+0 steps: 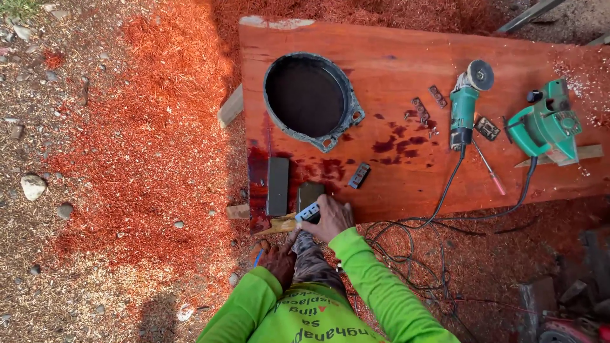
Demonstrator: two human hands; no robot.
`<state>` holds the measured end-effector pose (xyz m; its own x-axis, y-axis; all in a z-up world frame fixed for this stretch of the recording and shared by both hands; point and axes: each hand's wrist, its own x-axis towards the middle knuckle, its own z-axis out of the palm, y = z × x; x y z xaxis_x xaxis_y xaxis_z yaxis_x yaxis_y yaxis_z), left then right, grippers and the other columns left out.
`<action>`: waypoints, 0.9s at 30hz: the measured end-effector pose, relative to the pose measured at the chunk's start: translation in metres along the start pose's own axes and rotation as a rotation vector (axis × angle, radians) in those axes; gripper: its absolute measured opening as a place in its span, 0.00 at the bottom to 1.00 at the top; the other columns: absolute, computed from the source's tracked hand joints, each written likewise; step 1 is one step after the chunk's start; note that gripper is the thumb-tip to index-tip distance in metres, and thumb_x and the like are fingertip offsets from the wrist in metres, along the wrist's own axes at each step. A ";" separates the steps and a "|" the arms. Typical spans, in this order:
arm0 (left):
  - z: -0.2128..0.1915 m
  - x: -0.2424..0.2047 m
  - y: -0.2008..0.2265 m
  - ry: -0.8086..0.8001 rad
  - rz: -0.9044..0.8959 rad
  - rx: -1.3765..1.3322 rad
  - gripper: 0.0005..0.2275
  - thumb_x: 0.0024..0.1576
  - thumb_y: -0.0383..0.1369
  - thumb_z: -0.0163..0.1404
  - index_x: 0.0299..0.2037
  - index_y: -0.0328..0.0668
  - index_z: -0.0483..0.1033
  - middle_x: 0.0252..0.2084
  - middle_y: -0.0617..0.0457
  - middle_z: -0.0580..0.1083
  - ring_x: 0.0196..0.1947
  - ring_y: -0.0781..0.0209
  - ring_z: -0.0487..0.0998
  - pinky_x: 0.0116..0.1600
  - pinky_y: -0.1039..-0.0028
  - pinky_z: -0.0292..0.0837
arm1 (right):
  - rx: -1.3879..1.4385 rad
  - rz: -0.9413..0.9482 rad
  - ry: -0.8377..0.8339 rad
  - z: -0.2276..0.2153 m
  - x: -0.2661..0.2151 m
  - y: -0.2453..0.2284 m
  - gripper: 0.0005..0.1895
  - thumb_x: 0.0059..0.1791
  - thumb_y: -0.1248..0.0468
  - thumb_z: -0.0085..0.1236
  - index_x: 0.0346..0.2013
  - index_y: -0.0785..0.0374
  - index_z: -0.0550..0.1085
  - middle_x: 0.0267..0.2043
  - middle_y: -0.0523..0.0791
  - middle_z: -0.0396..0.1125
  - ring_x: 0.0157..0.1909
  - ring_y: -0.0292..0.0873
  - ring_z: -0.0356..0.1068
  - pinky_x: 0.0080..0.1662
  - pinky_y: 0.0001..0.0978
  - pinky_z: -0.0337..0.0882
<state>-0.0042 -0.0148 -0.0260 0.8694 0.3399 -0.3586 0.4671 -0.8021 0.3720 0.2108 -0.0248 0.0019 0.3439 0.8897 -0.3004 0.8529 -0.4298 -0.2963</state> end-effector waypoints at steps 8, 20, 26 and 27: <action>0.005 0.006 -0.004 0.030 0.010 0.068 0.07 0.52 0.32 0.52 0.34 0.40 0.81 0.80 0.39 0.42 0.27 0.35 0.76 0.45 0.44 0.62 | 0.009 0.091 0.028 -0.006 0.014 0.009 0.40 0.39 0.31 0.66 0.43 0.60 0.64 0.39 0.49 0.70 0.38 0.54 0.70 0.51 0.54 0.59; 0.020 0.007 -0.001 0.128 -0.016 -0.152 0.09 0.52 0.35 0.54 0.41 0.43 0.79 0.78 0.40 0.49 0.34 0.36 0.80 0.46 0.45 0.70 | -0.014 0.183 -0.183 -0.024 0.009 -0.001 0.41 0.39 0.28 0.57 0.50 0.54 0.63 0.55 0.51 0.69 0.59 0.54 0.70 0.60 0.53 0.58; 0.030 0.004 -0.001 0.204 -0.023 -0.263 0.12 0.53 0.36 0.56 0.46 0.46 0.78 0.77 0.44 0.51 0.37 0.36 0.81 0.43 0.45 0.76 | 0.091 0.308 0.052 -0.049 0.041 0.066 0.41 0.40 0.28 0.58 0.49 0.57 0.65 0.54 0.54 0.71 0.56 0.58 0.72 0.59 0.59 0.60; 0.027 0.011 -0.004 0.237 -0.023 -0.289 0.12 0.53 0.36 0.56 0.47 0.47 0.78 0.77 0.45 0.52 0.38 0.36 0.81 0.42 0.45 0.78 | 0.105 0.357 0.082 -0.050 0.042 0.073 0.42 0.39 0.27 0.58 0.51 0.54 0.66 0.55 0.52 0.71 0.55 0.57 0.74 0.57 0.56 0.65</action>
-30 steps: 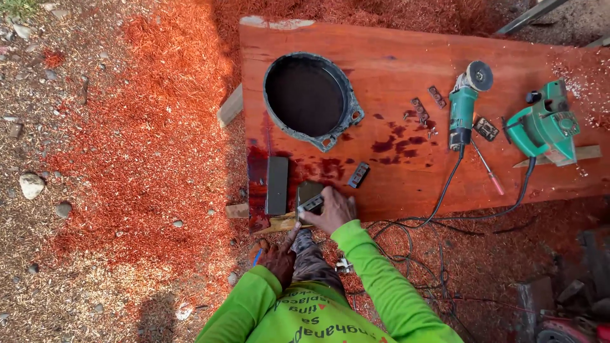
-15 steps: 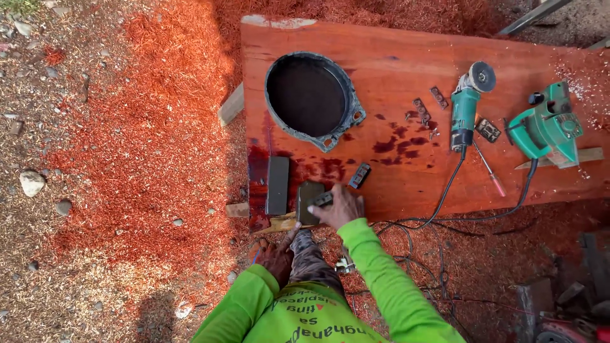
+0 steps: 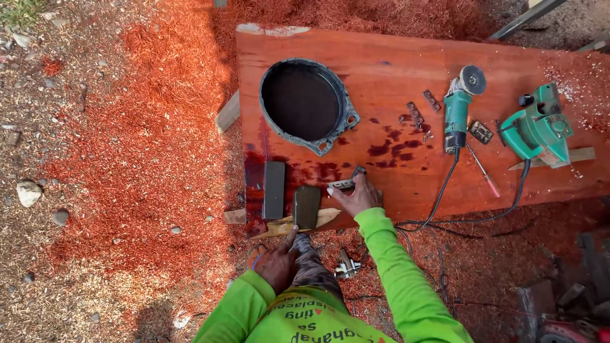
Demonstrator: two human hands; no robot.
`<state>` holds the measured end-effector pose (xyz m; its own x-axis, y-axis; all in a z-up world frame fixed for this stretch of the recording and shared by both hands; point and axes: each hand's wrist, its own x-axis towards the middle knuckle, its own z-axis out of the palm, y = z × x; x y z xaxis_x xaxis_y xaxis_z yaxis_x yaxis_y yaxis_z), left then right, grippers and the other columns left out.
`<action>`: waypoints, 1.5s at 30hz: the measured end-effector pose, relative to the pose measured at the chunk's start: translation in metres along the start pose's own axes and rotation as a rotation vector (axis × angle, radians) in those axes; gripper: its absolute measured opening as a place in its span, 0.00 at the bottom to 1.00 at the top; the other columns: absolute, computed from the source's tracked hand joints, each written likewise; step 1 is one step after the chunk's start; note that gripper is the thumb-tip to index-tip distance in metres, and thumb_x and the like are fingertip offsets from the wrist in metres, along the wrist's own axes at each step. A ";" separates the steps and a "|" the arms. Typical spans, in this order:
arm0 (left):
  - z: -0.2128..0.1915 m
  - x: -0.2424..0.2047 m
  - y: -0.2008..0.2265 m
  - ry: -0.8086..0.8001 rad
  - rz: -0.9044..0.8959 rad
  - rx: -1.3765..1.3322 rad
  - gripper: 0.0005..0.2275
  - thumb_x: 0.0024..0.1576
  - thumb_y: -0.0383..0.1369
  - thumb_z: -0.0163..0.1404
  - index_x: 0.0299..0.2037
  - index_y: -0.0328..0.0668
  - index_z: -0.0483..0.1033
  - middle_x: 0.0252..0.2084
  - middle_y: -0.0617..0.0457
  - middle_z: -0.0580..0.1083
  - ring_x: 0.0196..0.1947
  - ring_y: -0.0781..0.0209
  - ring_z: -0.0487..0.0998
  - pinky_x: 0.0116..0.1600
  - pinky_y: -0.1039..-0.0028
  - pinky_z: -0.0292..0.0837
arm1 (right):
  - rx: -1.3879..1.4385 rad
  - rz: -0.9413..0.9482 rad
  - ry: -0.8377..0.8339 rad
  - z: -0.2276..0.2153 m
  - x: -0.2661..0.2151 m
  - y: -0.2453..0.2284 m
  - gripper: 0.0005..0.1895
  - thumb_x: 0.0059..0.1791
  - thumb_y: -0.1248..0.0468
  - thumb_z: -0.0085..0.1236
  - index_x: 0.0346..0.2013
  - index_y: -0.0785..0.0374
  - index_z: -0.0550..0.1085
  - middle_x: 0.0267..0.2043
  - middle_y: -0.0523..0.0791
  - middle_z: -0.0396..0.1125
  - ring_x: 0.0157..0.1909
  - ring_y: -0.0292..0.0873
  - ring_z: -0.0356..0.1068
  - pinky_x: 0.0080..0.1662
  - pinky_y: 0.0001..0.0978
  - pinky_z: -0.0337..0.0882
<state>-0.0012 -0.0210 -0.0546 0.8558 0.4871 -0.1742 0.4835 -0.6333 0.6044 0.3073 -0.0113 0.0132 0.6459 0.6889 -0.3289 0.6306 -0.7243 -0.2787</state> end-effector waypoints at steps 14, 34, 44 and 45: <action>-0.084 0.033 0.054 0.028 -0.271 -1.740 0.09 0.51 0.22 0.65 0.41 0.26 0.82 0.27 0.38 0.79 0.23 0.58 0.80 0.24 0.73 0.77 | 1.539 0.012 -1.008 0.015 -0.133 0.002 0.42 0.55 0.35 0.28 0.63 0.67 0.68 0.36 0.59 0.77 0.29 0.55 0.77 0.34 0.41 0.72; -0.058 0.033 0.067 0.226 -0.522 -1.629 0.11 0.52 0.25 0.64 0.44 0.30 0.84 0.32 0.45 0.82 0.27 0.68 0.79 0.30 0.83 0.82 | 0.248 -0.824 -0.082 -0.028 -0.119 -0.010 0.47 0.40 0.56 0.74 0.69 0.65 0.61 0.59 0.56 0.63 0.50 0.55 0.72 0.50 0.48 0.77; -0.001 0.056 0.057 0.422 -0.524 -1.553 0.13 0.59 0.19 0.49 0.52 0.29 0.80 0.33 0.48 0.80 0.25 0.67 0.80 0.26 0.86 0.80 | 0.137 -0.948 -0.151 0.000 -0.053 0.024 0.50 0.39 0.48 0.75 0.70 0.58 0.62 0.58 0.54 0.65 0.56 0.58 0.71 0.53 0.53 0.75; 0.006 0.058 0.053 0.472 -0.507 -1.495 0.15 0.60 0.17 0.44 0.54 0.31 0.80 0.34 0.50 0.79 0.27 0.67 0.79 0.26 0.86 0.78 | 0.113 -0.950 -0.104 0.009 -0.040 0.031 0.52 0.38 0.50 0.75 0.72 0.54 0.60 0.59 0.52 0.64 0.57 0.58 0.71 0.53 0.55 0.75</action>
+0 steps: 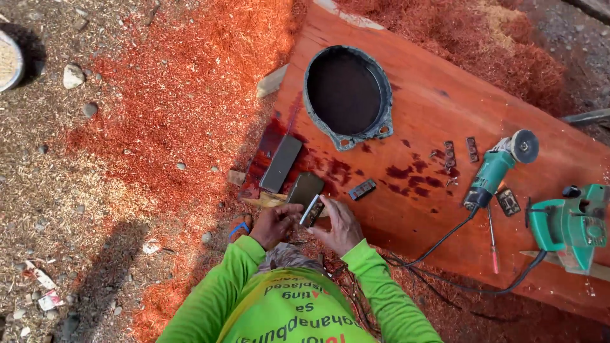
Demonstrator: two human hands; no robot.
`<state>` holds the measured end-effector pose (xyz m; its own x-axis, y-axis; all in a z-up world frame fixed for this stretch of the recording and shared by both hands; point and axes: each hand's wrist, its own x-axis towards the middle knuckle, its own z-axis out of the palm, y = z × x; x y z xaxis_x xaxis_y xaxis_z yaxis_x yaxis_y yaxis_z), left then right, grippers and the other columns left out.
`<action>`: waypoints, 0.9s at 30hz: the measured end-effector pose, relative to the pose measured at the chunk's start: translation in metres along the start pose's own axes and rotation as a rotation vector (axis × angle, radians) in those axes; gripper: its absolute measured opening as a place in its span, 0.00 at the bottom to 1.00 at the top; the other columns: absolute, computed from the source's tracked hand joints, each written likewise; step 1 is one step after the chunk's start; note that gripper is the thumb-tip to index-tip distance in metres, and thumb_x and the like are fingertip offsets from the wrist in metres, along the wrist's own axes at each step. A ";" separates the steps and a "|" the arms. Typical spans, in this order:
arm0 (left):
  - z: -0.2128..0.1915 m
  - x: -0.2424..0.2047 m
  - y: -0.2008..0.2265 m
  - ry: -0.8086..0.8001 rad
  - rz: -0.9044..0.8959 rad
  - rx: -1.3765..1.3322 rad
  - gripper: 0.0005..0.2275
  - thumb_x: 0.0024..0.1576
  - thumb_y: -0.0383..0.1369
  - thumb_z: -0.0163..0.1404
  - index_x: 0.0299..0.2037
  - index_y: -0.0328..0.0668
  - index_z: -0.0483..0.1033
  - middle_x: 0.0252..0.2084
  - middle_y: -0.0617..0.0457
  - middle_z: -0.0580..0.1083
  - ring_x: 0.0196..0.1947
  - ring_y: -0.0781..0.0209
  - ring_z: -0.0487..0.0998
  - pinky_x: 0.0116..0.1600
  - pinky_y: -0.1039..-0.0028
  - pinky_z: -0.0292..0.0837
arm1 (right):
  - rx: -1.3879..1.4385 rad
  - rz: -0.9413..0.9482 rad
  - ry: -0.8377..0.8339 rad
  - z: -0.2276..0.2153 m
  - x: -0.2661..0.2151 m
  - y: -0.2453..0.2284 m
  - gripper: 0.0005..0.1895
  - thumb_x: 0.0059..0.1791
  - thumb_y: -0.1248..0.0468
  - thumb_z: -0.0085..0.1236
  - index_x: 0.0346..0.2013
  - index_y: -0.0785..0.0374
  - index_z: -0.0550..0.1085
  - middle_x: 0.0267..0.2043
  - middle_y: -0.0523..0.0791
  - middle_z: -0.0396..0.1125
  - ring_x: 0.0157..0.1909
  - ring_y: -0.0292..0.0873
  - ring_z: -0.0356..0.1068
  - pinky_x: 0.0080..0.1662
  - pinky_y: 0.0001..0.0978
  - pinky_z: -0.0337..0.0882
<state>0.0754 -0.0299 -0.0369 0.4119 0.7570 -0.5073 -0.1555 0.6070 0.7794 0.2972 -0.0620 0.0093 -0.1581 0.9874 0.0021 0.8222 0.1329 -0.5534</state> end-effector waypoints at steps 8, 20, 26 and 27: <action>-0.008 -0.018 -0.027 0.376 0.037 0.595 0.15 0.58 0.39 0.58 0.56 0.64 0.80 0.49 0.49 0.81 0.55 0.42 0.79 0.61 0.50 0.74 | -0.053 -0.062 0.001 0.016 0.031 0.053 0.49 0.38 0.48 0.72 0.70 0.58 0.63 0.56 0.56 0.67 0.53 0.60 0.71 0.52 0.55 0.73; 0.005 -0.031 -0.026 0.244 0.105 0.159 0.20 0.61 0.24 0.53 0.64 0.36 0.69 0.65 0.35 0.71 0.68 0.33 0.66 0.67 0.43 0.68 | -0.167 -0.128 0.034 0.016 0.051 0.075 0.46 0.36 0.40 0.72 0.65 0.53 0.71 0.47 0.46 0.69 0.44 0.52 0.74 0.46 0.45 0.75; 0.006 -0.040 -0.015 0.226 0.102 0.080 0.22 0.61 0.22 0.52 0.66 0.30 0.65 0.66 0.33 0.69 0.69 0.34 0.64 0.68 0.43 0.67 | -0.091 -0.137 -0.070 0.025 0.027 0.049 0.45 0.38 0.40 0.70 0.66 0.49 0.70 0.47 0.45 0.70 0.45 0.55 0.73 0.45 0.51 0.73; 0.003 -0.038 -0.017 0.212 0.101 0.071 0.22 0.62 0.22 0.51 0.66 0.30 0.64 0.66 0.33 0.69 0.69 0.35 0.64 0.68 0.44 0.68 | -0.150 -0.089 -0.083 0.025 0.026 0.046 0.45 0.35 0.42 0.73 0.65 0.48 0.71 0.48 0.44 0.70 0.46 0.56 0.73 0.45 0.53 0.73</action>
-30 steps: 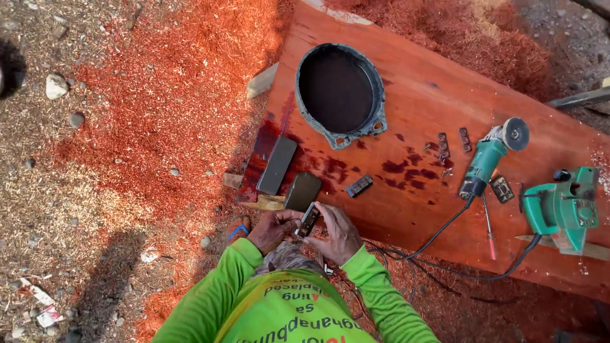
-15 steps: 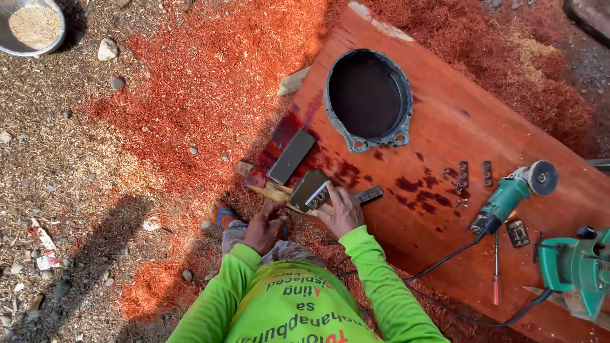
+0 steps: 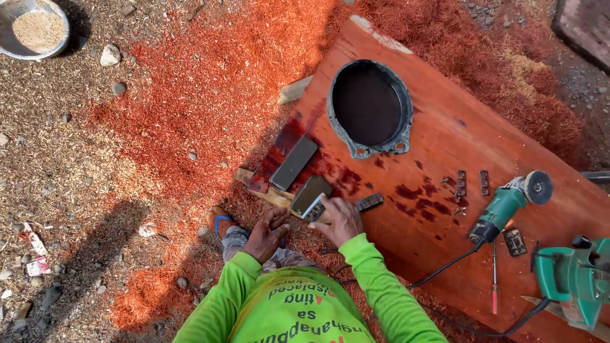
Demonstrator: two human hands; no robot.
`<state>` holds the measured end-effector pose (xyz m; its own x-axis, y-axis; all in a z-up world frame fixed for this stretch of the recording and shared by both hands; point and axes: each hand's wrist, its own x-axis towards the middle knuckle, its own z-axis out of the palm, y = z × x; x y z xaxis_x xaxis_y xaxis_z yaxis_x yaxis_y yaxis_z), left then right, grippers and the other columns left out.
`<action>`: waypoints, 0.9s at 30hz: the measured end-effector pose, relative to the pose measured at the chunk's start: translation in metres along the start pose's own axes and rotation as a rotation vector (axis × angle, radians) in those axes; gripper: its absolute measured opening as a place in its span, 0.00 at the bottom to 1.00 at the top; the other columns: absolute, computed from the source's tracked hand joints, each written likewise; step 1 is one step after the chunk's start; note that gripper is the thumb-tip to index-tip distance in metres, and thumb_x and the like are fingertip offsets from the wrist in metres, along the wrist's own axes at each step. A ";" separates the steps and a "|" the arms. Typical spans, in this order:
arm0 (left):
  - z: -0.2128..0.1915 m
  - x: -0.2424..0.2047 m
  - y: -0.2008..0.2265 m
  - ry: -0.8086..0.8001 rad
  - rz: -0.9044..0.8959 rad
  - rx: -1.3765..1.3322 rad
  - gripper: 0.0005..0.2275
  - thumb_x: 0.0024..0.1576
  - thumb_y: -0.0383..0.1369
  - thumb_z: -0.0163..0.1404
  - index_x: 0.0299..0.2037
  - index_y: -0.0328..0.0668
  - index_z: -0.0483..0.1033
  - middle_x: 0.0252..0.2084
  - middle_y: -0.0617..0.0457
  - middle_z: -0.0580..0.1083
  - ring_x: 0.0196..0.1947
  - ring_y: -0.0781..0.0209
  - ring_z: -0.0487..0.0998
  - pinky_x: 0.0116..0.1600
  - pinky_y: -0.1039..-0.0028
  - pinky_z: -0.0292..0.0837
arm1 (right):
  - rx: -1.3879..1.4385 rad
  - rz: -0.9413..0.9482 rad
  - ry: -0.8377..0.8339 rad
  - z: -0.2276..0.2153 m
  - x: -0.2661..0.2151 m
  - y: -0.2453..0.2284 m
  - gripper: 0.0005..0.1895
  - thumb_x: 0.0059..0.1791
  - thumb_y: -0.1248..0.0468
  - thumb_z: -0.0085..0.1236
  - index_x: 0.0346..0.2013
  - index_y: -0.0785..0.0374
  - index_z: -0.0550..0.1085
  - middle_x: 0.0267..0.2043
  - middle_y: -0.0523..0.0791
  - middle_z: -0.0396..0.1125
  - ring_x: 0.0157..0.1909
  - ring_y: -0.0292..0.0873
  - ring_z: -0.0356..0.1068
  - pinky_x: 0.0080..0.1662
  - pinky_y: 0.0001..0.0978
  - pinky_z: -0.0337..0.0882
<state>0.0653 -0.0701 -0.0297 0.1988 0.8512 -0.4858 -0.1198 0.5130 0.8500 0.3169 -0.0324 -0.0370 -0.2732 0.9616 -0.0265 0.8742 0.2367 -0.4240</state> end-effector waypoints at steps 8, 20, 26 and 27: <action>-0.022 -0.010 -0.033 0.046 0.026 -0.125 0.20 0.62 0.17 0.47 0.65 0.26 0.65 0.62 0.28 0.72 0.67 0.33 0.68 0.65 0.45 0.71 | 0.049 0.061 -0.052 -0.009 -0.002 -0.008 0.43 0.37 0.44 0.74 0.66 0.47 0.71 0.46 0.41 0.70 0.48 0.51 0.72 0.51 0.51 0.69; -0.125 -0.048 -0.099 0.197 -0.110 0.562 0.14 0.58 0.34 0.53 0.54 0.45 0.76 0.49 0.56 0.83 0.47 0.61 0.85 0.51 0.72 0.78 | -0.083 0.142 -0.094 -0.028 0.029 0.004 0.45 0.40 0.40 0.70 0.67 0.53 0.68 0.48 0.45 0.68 0.46 0.50 0.66 0.53 0.51 0.61; -0.205 -0.087 -0.211 0.315 -0.446 0.022 0.17 0.63 0.34 0.43 0.60 0.36 0.69 0.60 0.41 0.74 0.58 0.46 0.74 0.61 0.61 0.67 | -0.047 0.050 -0.132 -0.019 0.006 -0.019 0.42 0.41 0.45 0.70 0.66 0.52 0.67 0.47 0.43 0.66 0.44 0.48 0.65 0.53 0.52 0.59; -0.219 -0.092 -0.226 0.348 -0.489 -0.552 0.20 0.66 0.28 0.31 0.66 0.20 0.60 0.65 0.20 0.66 0.66 0.28 0.65 0.72 0.49 0.56 | -0.002 0.055 -0.181 -0.021 0.002 -0.027 0.42 0.41 0.48 0.71 0.67 0.52 0.67 0.50 0.43 0.67 0.45 0.50 0.65 0.51 0.50 0.57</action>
<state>-0.1390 -0.2395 -0.2216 0.0505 0.4557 -0.8887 -0.5776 0.7393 0.3462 0.3010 -0.0340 -0.0061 -0.2931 0.9323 -0.2121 0.8903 0.1853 -0.4161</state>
